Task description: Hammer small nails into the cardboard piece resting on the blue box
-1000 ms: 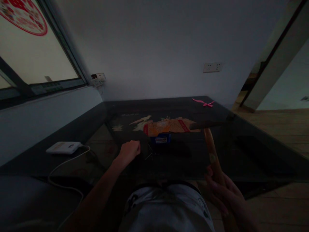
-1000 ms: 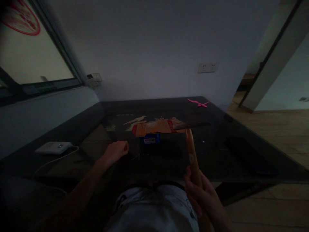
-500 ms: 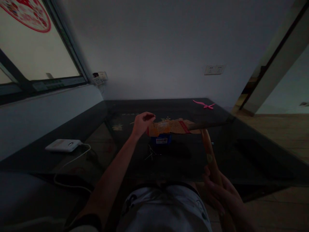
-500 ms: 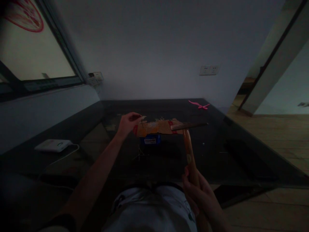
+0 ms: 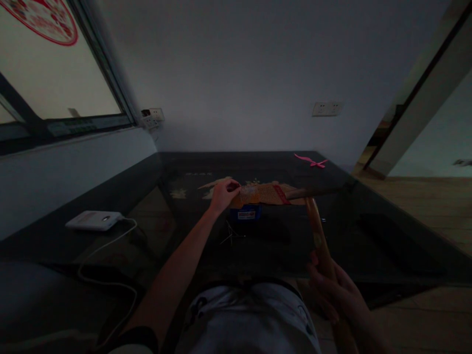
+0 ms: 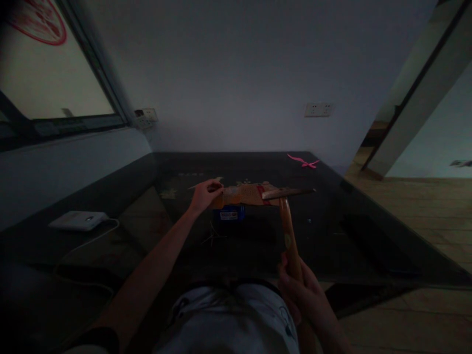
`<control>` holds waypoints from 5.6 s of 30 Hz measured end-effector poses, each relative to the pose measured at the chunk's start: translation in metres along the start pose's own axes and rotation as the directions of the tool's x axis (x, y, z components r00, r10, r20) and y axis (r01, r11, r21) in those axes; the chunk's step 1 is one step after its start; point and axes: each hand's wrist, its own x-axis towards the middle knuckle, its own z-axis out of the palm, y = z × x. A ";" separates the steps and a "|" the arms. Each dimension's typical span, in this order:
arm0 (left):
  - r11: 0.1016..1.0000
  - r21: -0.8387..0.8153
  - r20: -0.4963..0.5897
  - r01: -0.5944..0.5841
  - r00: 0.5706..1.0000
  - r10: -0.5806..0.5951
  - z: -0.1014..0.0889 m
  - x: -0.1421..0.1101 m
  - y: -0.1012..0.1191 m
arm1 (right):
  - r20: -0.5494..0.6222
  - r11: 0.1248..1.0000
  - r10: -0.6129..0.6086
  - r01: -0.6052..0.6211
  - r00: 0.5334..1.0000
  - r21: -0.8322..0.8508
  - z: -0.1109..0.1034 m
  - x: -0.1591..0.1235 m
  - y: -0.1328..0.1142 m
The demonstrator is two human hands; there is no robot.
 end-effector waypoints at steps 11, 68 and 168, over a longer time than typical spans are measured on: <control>0.999 -0.040 0.010 -0.002 1.000 0.003 0.003 -0.001 -0.007 | 0.112 0.958 -0.045 0.074 0.993 -0.277 0.018 0.023 -0.034; 0.994 0.037 -0.014 0.104 0.995 -0.103 0.006 -0.001 -0.005 | 0.435 0.836 0.178 0.098 0.883 -0.540 0.087 0.090 -0.097; 0.993 0.089 0.004 0.079 0.997 -0.080 0.008 -0.001 -0.007 | 0.426 0.862 0.161 0.084 0.890 -0.501 0.088 0.080 -0.082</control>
